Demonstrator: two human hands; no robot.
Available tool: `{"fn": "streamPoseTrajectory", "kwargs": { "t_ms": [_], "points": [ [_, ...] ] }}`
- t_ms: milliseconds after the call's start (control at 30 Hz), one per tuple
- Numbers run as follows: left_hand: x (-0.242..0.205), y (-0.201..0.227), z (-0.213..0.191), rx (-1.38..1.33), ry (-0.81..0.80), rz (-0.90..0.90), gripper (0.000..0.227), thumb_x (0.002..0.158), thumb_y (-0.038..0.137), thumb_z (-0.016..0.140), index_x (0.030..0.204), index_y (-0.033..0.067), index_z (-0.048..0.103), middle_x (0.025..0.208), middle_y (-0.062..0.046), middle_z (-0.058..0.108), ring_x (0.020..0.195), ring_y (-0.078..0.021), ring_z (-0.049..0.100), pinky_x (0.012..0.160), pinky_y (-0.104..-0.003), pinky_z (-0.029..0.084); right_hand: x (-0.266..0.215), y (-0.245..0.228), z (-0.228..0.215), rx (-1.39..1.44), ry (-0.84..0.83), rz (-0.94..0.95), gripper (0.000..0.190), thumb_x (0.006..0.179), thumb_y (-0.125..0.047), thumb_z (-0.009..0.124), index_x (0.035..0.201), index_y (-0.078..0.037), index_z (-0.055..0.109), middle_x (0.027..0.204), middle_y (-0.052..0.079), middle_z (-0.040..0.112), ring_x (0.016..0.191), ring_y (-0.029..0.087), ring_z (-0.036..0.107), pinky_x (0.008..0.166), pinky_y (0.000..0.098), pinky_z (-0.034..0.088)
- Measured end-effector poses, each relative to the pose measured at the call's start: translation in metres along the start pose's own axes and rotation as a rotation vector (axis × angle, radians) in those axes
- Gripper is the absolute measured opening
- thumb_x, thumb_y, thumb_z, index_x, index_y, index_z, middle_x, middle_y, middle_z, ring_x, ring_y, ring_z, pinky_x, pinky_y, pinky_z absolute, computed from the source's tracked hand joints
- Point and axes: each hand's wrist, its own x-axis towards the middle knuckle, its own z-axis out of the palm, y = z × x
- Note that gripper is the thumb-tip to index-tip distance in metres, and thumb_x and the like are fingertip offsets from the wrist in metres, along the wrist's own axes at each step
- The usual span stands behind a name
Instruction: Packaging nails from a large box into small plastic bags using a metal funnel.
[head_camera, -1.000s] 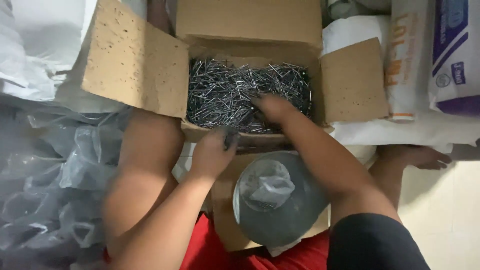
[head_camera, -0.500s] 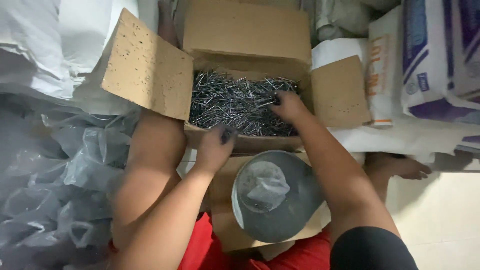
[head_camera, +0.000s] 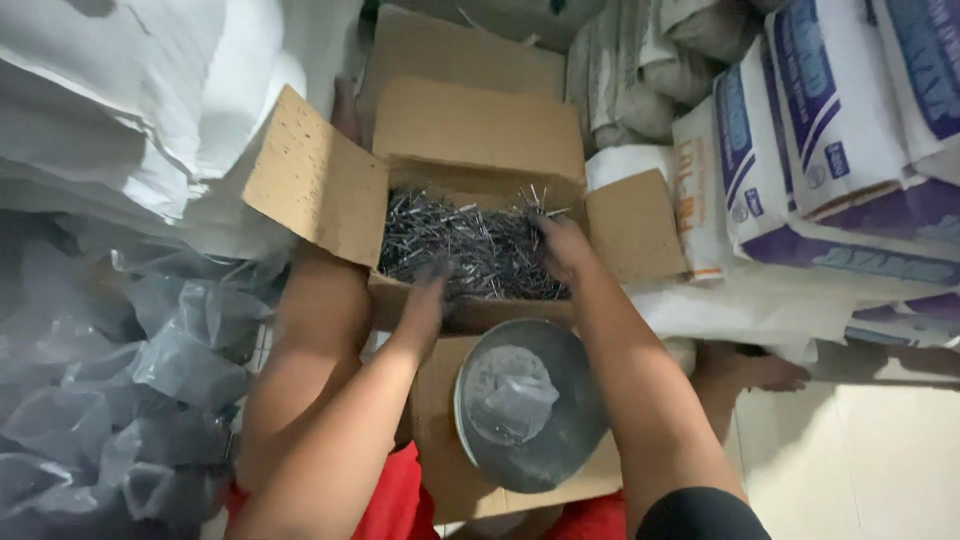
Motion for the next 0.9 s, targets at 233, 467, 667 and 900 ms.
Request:
{"fn": "streamPoseTrajectory", "kwargs": {
  "t_ms": [233, 467, 667, 900],
  "points": [
    [0.055, 0.027, 0.014, -0.182, -0.112, -0.165, 0.094, 0.098, 0.067, 0.049, 0.164, 0.0065, 0.022, 0.170, -0.022, 0.014, 0.157, -0.0393, 0.013, 0.129, -0.058, 0.013, 0.035, 0.019, -0.009, 0.448, -0.438, 0.066, 0.021, 0.099, -0.016, 0.064, 0.110, 0.000, 0.072, 0.093, 0.009, 0.074, 0.073, 0.016, 0.068, 0.060, 0.0244, 0.055],
    [0.157, -0.075, 0.031, -0.699, -0.377, 0.007, 0.044, 0.104, 0.045, 0.057, 0.122, 0.0048, 0.065, 0.123, -0.018, 0.063, 0.114, -0.0308, 0.058, 0.102, -0.047, 0.043, 0.084, 0.066, 0.038, -0.393, -0.492, -0.380, 0.029, 0.091, -0.019, 0.067, 0.115, -0.002, 0.067, 0.112, 0.025, 0.070, 0.105, 0.044, 0.065, 0.088, 0.0539, 0.053],
    [0.186, -0.088, 0.026, -0.579, -0.012, -0.161, 0.099, 0.086, 0.055, 0.083, 0.156, 0.0070, 0.031, 0.121, -0.022, 0.063, 0.101, -0.0350, 0.070, 0.090, -0.059, 0.051, 0.021, 0.006, 0.058, -0.664, -0.462, -0.197, 0.051, 0.097, -0.020, 0.047, 0.142, 0.003, 0.052, 0.125, 0.026, 0.064, 0.104, 0.035, 0.060, 0.086, 0.0458, 0.050],
    [0.151, -0.037, 0.014, -0.695, -0.044, -0.234, 0.094, 0.085, 0.069, 0.071, 0.153, 0.0111, 0.042, 0.133, -0.022, 0.060, 0.119, -0.0379, 0.065, 0.098, -0.052, 0.050, -0.012, -0.016, 0.081, -0.691, -0.404, -0.072, 0.068, 0.097, -0.048, 0.053, 0.156, -0.016, 0.043, 0.150, 0.021, 0.054, 0.139, 0.040, 0.052, 0.113, 0.0540, 0.044]
  ]
}}
